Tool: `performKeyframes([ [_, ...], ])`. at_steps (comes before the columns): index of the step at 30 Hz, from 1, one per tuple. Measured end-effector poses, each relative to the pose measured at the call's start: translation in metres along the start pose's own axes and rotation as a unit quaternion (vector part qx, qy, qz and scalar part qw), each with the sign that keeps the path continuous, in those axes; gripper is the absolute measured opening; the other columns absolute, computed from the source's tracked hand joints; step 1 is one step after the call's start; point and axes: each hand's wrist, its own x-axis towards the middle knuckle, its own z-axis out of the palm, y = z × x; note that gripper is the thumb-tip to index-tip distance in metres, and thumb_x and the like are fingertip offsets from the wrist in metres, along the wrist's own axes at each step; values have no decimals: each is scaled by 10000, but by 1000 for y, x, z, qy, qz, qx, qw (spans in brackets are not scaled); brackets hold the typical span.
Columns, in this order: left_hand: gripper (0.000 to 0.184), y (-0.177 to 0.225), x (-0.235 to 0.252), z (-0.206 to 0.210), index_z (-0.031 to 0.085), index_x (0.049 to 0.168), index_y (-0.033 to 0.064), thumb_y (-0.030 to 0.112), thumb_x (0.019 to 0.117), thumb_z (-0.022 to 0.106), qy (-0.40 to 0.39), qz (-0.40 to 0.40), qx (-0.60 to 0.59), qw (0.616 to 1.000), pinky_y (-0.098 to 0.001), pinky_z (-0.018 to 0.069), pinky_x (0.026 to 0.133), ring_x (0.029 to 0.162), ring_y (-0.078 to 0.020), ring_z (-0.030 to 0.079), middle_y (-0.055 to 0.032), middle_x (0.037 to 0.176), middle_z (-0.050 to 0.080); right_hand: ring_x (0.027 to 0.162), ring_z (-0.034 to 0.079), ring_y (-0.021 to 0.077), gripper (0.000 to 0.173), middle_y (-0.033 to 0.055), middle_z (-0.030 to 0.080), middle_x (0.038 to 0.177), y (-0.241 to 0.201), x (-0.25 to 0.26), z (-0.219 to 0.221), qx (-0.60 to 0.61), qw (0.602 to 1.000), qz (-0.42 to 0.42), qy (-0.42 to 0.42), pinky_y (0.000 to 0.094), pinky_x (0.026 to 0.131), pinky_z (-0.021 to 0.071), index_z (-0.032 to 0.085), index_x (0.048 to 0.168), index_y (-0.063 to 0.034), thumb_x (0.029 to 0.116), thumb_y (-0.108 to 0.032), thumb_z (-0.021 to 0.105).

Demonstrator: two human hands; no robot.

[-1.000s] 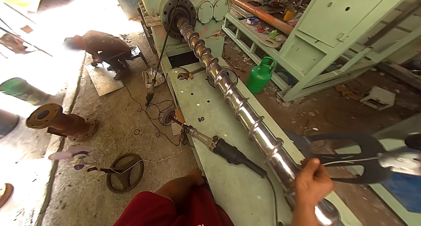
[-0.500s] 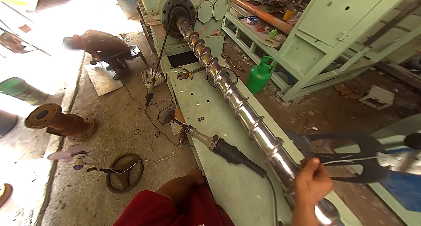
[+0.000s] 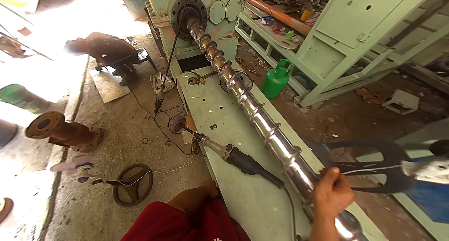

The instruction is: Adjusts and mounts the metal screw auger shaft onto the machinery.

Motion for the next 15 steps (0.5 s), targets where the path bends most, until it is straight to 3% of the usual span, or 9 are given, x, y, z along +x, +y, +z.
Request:
performKeyframes([
  [15,461,1,1,0,629,1248,-3,325,924,622,4,2,-6,1000,-641,518,948,1186,-408,640,-244,1254,658,788,678,121,476,113,711,849,0,0,0,5,1000,-1,1,339,780,552,721,993,22,1113,-348,447],
])
